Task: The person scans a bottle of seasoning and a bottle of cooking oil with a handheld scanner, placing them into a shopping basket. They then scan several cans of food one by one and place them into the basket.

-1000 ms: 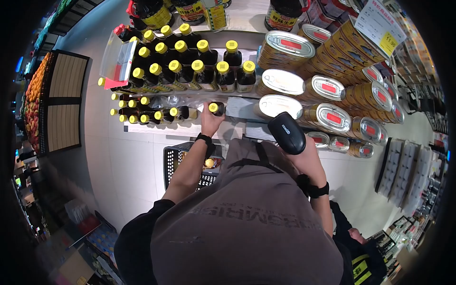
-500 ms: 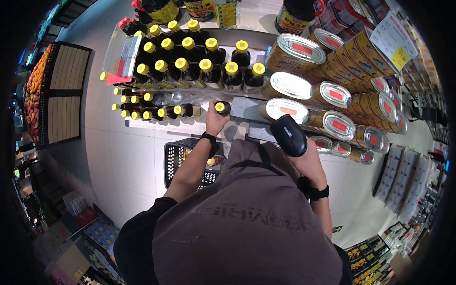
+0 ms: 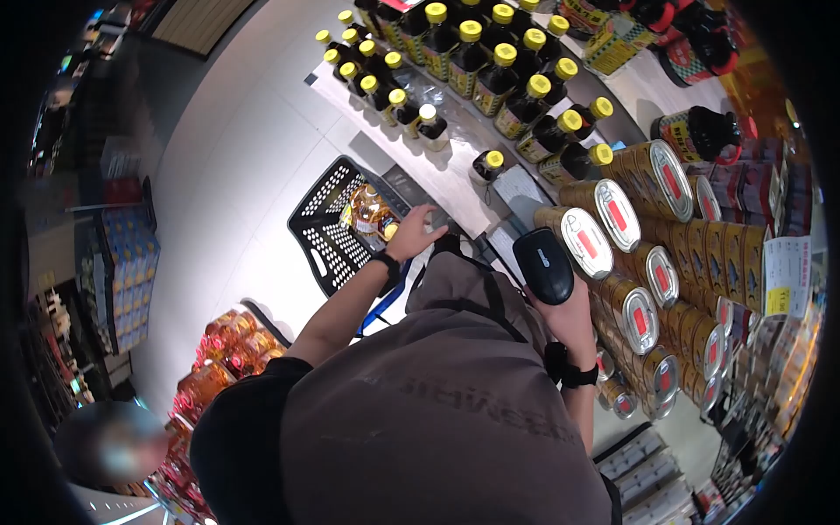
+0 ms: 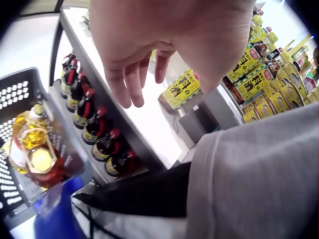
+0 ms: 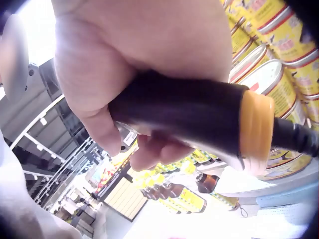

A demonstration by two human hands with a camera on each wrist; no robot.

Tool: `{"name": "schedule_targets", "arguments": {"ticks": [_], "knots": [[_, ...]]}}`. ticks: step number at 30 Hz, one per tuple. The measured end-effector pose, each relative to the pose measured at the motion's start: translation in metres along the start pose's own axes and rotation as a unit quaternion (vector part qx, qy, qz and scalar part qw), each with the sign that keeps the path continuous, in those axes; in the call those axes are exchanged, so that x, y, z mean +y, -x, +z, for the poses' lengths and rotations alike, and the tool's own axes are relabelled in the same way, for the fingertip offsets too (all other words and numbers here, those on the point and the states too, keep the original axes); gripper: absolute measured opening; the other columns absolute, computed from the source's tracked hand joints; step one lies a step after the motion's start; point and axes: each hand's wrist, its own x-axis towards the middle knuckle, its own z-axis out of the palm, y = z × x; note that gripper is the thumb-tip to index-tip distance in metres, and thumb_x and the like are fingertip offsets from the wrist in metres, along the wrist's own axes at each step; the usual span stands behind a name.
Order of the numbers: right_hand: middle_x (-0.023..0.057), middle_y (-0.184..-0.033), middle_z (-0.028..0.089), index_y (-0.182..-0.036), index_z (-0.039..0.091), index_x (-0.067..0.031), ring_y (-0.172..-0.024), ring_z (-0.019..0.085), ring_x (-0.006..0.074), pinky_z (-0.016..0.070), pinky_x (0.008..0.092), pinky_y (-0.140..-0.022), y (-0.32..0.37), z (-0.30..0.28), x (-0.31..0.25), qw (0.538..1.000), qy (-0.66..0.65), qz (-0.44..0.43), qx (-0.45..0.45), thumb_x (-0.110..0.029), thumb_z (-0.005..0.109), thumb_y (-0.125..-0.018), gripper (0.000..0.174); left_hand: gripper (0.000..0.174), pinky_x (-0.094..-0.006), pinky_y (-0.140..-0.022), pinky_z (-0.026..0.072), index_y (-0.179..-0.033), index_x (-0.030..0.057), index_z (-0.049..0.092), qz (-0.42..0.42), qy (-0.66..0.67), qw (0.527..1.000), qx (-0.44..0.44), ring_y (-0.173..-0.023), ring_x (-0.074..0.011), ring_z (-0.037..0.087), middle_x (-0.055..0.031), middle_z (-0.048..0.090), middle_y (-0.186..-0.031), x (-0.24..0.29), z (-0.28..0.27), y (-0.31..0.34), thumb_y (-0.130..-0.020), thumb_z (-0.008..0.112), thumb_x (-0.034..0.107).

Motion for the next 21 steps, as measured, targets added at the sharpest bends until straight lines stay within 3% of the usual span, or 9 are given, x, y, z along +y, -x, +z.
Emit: {"name": "schedule_targets", "arguments": {"ticks": [2, 4, 7, 8, 9, 11, 13, 16, 21], "knots": [[0.0124, -0.094, 0.073, -0.11, 0.067, 0.0025, -0.084, 0.066, 0.0159, 0.0525, 0.0322, -0.082, 0.0, -0.001, -0.008, 0.998, 0.027, -0.039, -0.031, -0.007, 0.081, -0.076, 0.038, 0.058, -0.0417, -0.093, 0.0489, -0.126, 0.001, 0.056, -0.1, 0.013, 0.995, -0.018, -0.106, -0.0352, 0.061, -0.0209, 0.058, -0.118, 0.004, -0.016, 0.059, -0.09, 0.07, 0.044], [0.0127, -0.094, 0.073, -0.11, 0.066, 0.0028, -0.084, 0.066, 0.0156, 0.0525, 0.0321, -0.082, 0.005, -0.002, -0.013, 0.997, 0.03, -0.04, -0.051, -0.007, 0.081, -0.076, 0.038, 0.059, -0.0426, -0.093, 0.0481, -0.125, 0.0014, 0.056, -0.114, -0.018, 0.993, 0.024, -0.107, -0.036, 0.061, -0.0202, 0.06, -0.117, 0.01, -0.022, 0.115, -0.091, 0.065, 0.049], [0.013, -0.094, 0.073, -0.11, 0.066, 0.0034, -0.085, 0.066, 0.0146, 0.0524, 0.0316, -0.082, 0.017, -0.002, -0.012, 0.996, 0.025, -0.053, -0.073, -0.008, 0.081, -0.076, 0.038, 0.062, -0.0429, -0.097, 0.0477, -0.125, 0.0007, 0.058, -0.177, -0.075, 0.981, 0.002, -0.115, -0.0358, 0.059, -0.0217, 0.06, -0.123, 0.02, -0.021, 0.173, -0.09, 0.066, 0.051], [0.0129, -0.094, 0.073, -0.11, 0.066, 0.0032, -0.085, 0.066, 0.0144, 0.0525, 0.0316, -0.082, 0.023, -0.003, -0.011, 0.994, 0.022, -0.071, -0.084, -0.008, 0.081, -0.077, 0.038, 0.063, -0.0449, -0.092, 0.0509, -0.123, 0.0011, 0.06, -0.163, -0.111, 0.98, 0.037, -0.109, -0.0368, 0.063, -0.0226, 0.065, -0.116, 0.022, -0.015, 0.188, -0.09, 0.064, 0.054], [0.0128, -0.094, 0.073, -0.11, 0.066, 0.0031, -0.086, 0.067, 0.0142, 0.0525, 0.0315, -0.082, 0.028, -0.004, -0.009, 0.991, 0.018, -0.088, -0.096, -0.008, 0.081, -0.077, 0.038, 0.063, -0.0449, -0.092, 0.0509, -0.123, 0.0011, 0.06, -0.165, -0.114, 0.979, 0.043, -0.109, -0.0368, 0.063, -0.0226, 0.065, -0.116, 0.026, -0.014, 0.192, -0.09, 0.064, 0.054], [0.0094, -0.095, 0.073, -0.107, 0.066, 0.0025, -0.086, 0.064, 0.0133, 0.0515, 0.0317, -0.082, 0.04, -0.004, 0.013, 0.99, 0.004, -0.087, -0.112, -0.007, 0.081, -0.076, 0.036, 0.062, -0.047, -0.084, 0.0545, -0.116, 0.0018, 0.065, -0.233, -0.221, 0.947, -0.019, -0.096, -0.0382, 0.069, -0.0225, 0.071, -0.099, 0.032, -0.013, 0.191, -0.091, 0.058, 0.058], [0.0136, -0.096, 0.073, -0.109, 0.066, 0.003, -0.087, 0.067, 0.0153, 0.0526, 0.0317, -0.082, 0.05, -0.004, 0.025, 0.988, 0.006, -0.09, -0.122, -0.01, 0.082, -0.077, 0.038, 0.065, -0.0476, -0.076, 0.056, -0.088, 0.0018, 0.073, -0.254, -0.257, 0.932, 0.031, -0.082, -0.0387, 0.07, -0.0223, 0.071, -0.081, 0.028, -0.006, 0.18, -0.091, 0.053, 0.063], [0.015, -0.095, 0.073, -0.109, 0.066, 0.003, -0.086, 0.068, 0.017, 0.0527, 0.0322, -0.082, 0.064, -0.004, 0.039, 0.985, 0.01, -0.097, -0.145, -0.01, 0.082, -0.076, 0.039, 0.068, -0.0482, -0.075, 0.0553, -0.084, 0.0001, 0.072, -0.224, -0.284, 0.931, 0.047, -0.082, -0.0391, 0.07, -0.0229, 0.071, -0.081, 0.016, 0.001, 0.185, -0.093, 0.05, 0.064], [0.0158, -0.095, 0.073, -0.109, 0.066, 0.0025, -0.086, 0.069, 0.0183, 0.0527, 0.033, -0.082, 0.08, -0.003, 0.044, 0.983, 0.012, -0.101, -0.155, -0.011, 0.082, -0.076, 0.038, 0.065, -0.0476, -0.077, 0.0553, -0.092, 0.0029, 0.073, -0.227, -0.295, 0.927, 0.05, -0.084, -0.0377, 0.07, -0.0213, 0.072, -0.084, 0.022, 0.002, 0.183, -0.093, 0.051, 0.064]]}}
